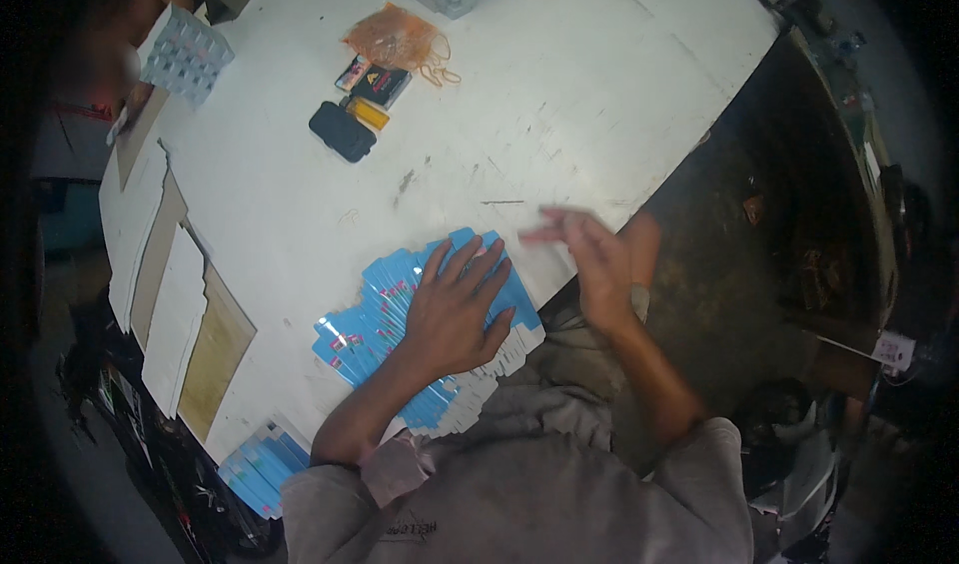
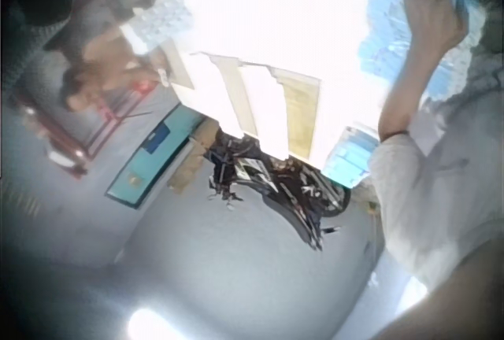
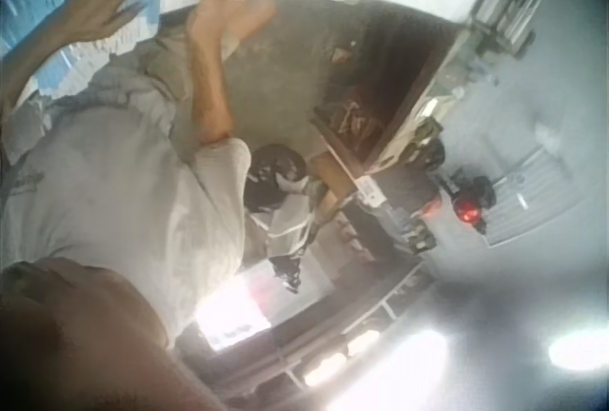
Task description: The person assembles small blue cardboard boxes by folding flat pieces into shape and stacking them. They then place the finished boxes into a green tray and continue folding more pieces.
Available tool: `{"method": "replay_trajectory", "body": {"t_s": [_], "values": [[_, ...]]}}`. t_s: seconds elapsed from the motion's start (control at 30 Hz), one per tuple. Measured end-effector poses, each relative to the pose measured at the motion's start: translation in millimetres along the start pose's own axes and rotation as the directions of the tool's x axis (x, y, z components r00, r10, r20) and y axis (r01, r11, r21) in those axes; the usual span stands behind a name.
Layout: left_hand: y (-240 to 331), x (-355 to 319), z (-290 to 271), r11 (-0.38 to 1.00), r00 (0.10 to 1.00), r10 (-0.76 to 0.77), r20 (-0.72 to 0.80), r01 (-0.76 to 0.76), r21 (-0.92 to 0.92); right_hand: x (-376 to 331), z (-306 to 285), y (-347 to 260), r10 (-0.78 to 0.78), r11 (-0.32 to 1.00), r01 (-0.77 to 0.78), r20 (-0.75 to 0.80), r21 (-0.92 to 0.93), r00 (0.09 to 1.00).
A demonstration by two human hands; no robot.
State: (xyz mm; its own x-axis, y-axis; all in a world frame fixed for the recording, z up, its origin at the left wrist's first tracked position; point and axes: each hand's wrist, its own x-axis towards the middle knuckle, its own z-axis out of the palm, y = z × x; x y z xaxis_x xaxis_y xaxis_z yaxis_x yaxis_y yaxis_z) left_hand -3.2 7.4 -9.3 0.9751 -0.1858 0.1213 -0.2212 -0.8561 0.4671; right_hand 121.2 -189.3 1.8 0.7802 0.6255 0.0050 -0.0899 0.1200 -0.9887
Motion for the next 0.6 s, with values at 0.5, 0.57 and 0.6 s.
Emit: {"method": "replay_trajectory", "body": {"t_s": [0.5, 0.57, 0.6], "values": [[-30, -9, 14, 0.241, 0.604, -0.707, -0.367, -0.282, -0.929, 18, 108, 18, 0.232, 0.344, 0.493, 0.581, -0.799, 0.780], [-24, -4, 17, 0.085, 0.546, -0.795, -0.264, -0.331, -0.940, 18, 115, 15, 0.375, 0.200, 0.499, 0.536, -0.843, 0.756], [-21, -2, 16, 0.011, 0.513, -0.832, -0.209, -0.362, -0.932, 16, 110, 21, 0.315, 0.306, 0.455, 0.540, -0.836, 0.780]]}}
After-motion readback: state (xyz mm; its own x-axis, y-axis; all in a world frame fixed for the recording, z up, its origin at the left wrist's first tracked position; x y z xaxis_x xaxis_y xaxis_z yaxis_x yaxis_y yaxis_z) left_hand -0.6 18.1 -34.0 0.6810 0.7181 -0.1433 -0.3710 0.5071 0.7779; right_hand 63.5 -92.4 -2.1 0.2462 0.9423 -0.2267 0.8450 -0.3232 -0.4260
